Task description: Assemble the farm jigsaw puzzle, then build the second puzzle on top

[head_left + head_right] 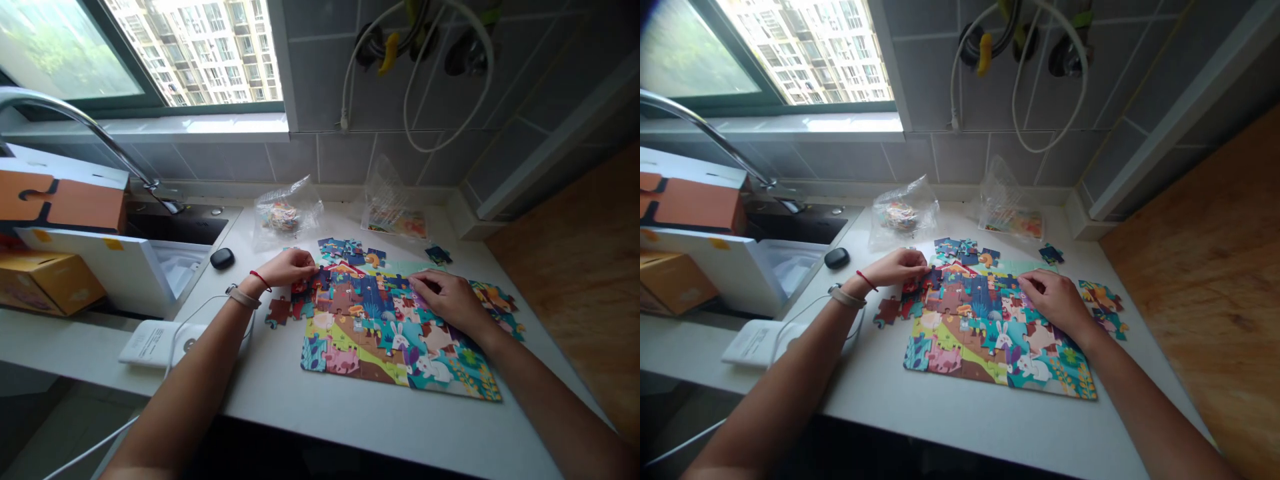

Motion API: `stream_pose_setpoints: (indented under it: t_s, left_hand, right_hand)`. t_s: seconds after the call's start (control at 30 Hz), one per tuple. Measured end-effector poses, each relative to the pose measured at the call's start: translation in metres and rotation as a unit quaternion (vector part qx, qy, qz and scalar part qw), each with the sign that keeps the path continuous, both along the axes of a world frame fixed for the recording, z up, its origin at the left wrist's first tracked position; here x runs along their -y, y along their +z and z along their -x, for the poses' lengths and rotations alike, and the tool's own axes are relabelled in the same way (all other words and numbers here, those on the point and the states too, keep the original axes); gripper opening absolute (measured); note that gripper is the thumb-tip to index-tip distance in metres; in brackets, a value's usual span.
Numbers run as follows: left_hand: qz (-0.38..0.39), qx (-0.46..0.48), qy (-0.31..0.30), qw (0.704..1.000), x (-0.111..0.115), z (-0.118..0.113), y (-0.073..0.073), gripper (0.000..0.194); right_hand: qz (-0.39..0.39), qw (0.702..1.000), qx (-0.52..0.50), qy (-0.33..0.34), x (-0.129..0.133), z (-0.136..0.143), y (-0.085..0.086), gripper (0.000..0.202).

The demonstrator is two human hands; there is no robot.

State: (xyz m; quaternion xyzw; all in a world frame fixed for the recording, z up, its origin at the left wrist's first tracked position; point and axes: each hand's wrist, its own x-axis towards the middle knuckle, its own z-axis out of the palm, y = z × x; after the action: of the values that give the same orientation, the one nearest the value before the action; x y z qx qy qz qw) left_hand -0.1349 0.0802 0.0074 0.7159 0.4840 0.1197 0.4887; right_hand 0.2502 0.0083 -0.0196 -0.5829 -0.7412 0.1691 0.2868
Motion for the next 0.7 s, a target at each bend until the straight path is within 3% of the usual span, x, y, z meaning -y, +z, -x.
stream_pose_setpoints:
  t_s: [0.1, 0.2, 0.3, 0.4, 0.5, 0.7]
  left_hand:
    - [-0.100, -0.058, 0.006, 0.993, 0.004, 0.000, -0.005, 0.031]
    - [-0.142, -0.104, 0.023, 0.984, 0.009, -0.002, -0.007, 0.028]
    - [-0.146, -0.130, 0.027, 0.980, 0.011, -0.004, -0.006, 0.027]
    - [-0.147, -0.134, 0.032, 0.980, 0.011, -0.005, -0.006, 0.027]
    - [-0.141, -0.135, 0.035, 0.980, 0.011, -0.005, -0.005, 0.026]
    - [-0.156, -0.152, 0.052, 0.975, 0.014, -0.009, -0.005, 0.025]
  right_hand:
    - [-0.025, 1.000, -0.008, -0.012, 0.005, 0.003, 0.007, 0.028]
    - [-0.063, 0.998, -0.019, -0.022, 0.012, 0.018, 0.025, 0.024]
    - [-0.035, 0.995, -0.014, 0.090, 0.014, 0.050, 0.044, 0.020]
    - [0.006, 0.977, 0.012, 0.211, 0.005, 0.090, 0.053, 0.020]
    - [0.003, 0.963, 0.025, 0.270, -0.013, 0.120, 0.046, 0.019]
    - [-0.017, 0.969, -0.016, 0.246, -0.039, 0.136, 0.012, 0.022]
